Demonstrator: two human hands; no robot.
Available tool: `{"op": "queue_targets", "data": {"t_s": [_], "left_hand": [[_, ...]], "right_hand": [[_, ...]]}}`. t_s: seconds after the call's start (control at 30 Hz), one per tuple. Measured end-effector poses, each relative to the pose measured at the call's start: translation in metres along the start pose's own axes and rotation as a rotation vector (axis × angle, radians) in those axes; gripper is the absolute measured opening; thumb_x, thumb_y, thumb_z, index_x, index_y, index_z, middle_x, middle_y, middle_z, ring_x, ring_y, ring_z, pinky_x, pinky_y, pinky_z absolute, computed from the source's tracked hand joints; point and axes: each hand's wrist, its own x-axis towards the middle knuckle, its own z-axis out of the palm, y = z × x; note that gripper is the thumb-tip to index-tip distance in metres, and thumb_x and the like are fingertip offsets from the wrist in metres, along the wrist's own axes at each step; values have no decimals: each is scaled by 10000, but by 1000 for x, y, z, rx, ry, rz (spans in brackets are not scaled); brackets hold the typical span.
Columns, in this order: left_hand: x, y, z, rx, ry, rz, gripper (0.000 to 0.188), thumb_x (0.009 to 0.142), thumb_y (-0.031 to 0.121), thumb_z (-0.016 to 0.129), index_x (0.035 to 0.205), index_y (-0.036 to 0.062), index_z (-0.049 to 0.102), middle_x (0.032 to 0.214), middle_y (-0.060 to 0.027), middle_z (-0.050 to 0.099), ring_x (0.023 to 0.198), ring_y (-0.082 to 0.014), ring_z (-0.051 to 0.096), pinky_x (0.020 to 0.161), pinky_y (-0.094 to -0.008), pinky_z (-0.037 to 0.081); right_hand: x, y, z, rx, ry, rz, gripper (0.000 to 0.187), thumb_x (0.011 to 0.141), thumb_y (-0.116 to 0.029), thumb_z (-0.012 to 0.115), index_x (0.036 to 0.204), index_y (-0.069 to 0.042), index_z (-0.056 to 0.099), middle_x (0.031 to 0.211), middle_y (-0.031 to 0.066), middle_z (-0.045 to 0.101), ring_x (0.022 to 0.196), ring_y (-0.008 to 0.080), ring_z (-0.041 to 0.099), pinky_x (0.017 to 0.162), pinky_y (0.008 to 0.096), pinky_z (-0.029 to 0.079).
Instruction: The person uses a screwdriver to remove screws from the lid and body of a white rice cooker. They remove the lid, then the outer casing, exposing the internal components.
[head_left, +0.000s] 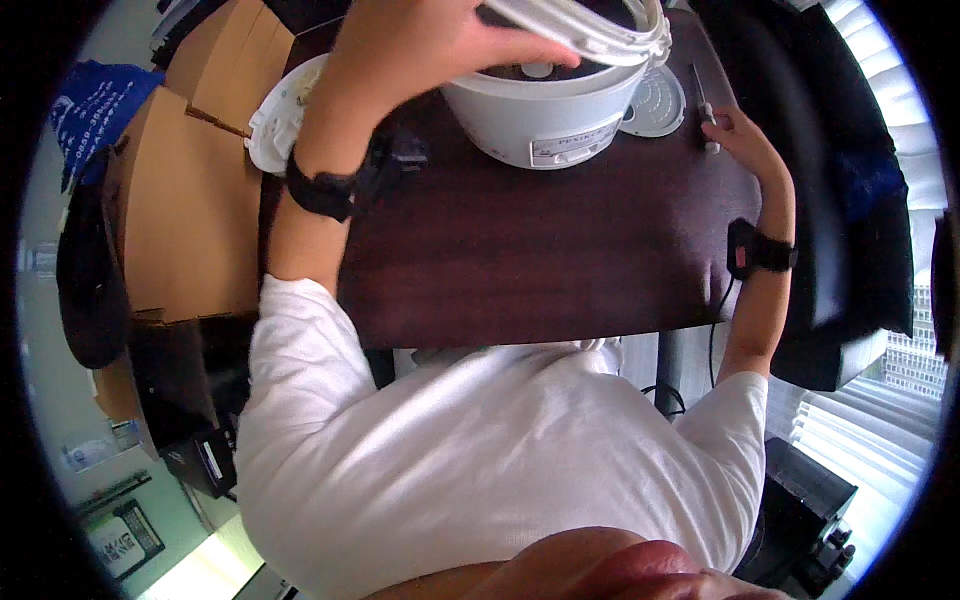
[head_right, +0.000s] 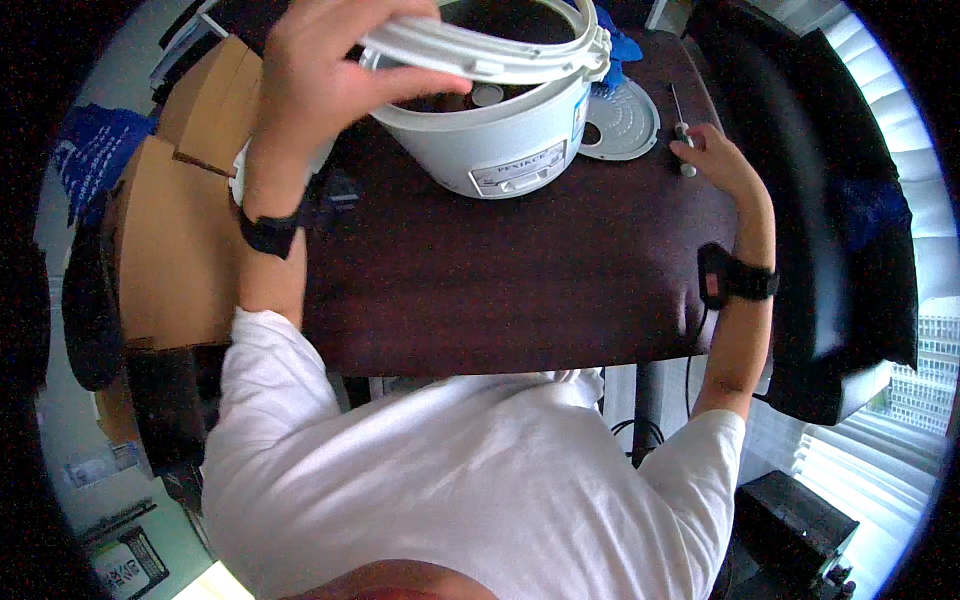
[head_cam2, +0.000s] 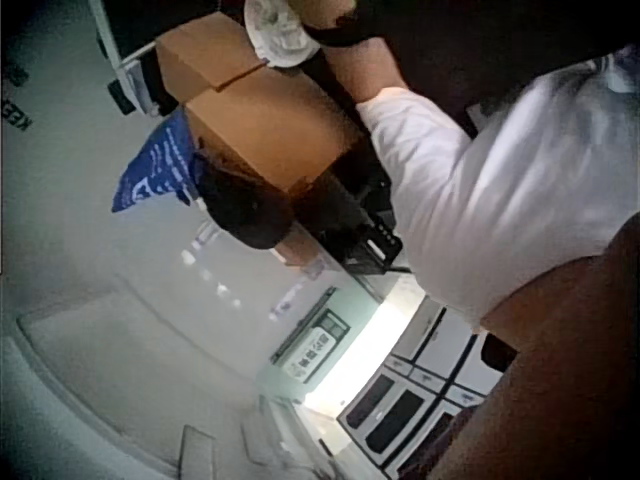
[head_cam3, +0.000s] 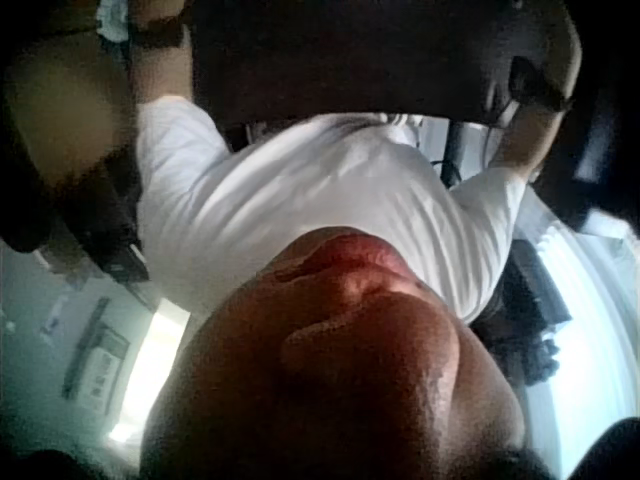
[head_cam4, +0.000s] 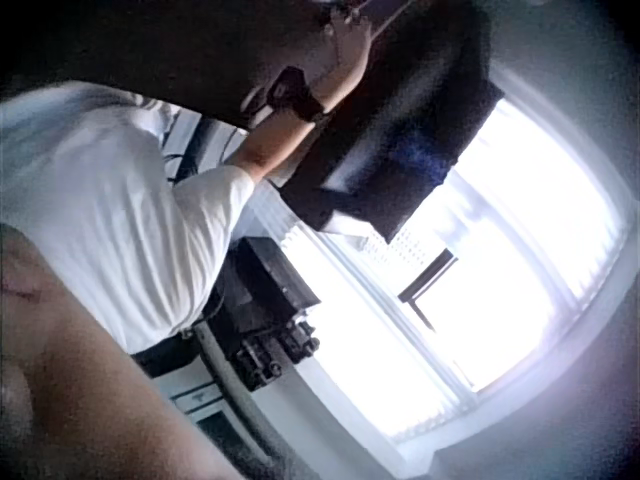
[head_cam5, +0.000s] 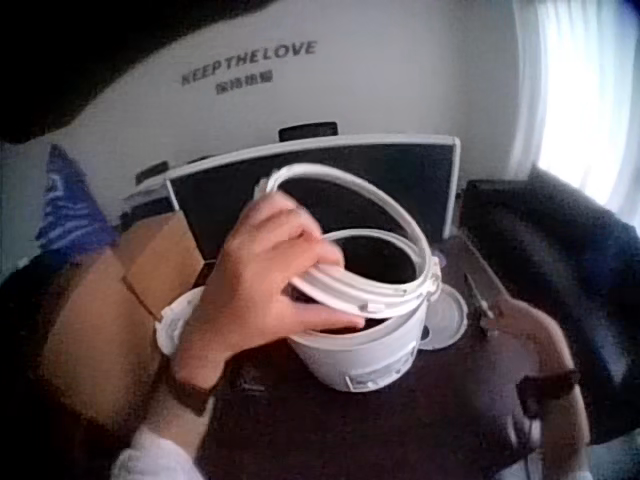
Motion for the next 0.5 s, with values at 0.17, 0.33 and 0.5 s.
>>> {"op": "queue_targets", "data": {"t_s": [0.17,0.33,0.5], "left_hand": [[55,-7,-4,-5,-89,277,390,588,276,877,806,39,657,852,-86,579,888,-249,549,796,-369,478],[81,1,8,108,-113,365,506,602,274,871,977,54,612,1019,-113,556,1045,-286,536,965,-389,447],[64,-13,20,65,93,216,783,687,290,857,1336,86,469,1336,-187,433,1255,-356,448,1091,-447,372]], "right_hand": [[-55,-105,-19,234,376,-530,560,818,-268,794,1269,-35,556,1135,136,628,1065,249,611,894,357,482],[-62,-171,-15,289,548,-719,548,782,-264,818,1227,-45,583,1179,128,604,1043,241,611,857,355,492],[-53,-182,-9,218,590,-654,452,792,-262,808,1146,-49,624,1041,125,616,911,249,632,778,356,512]]}}
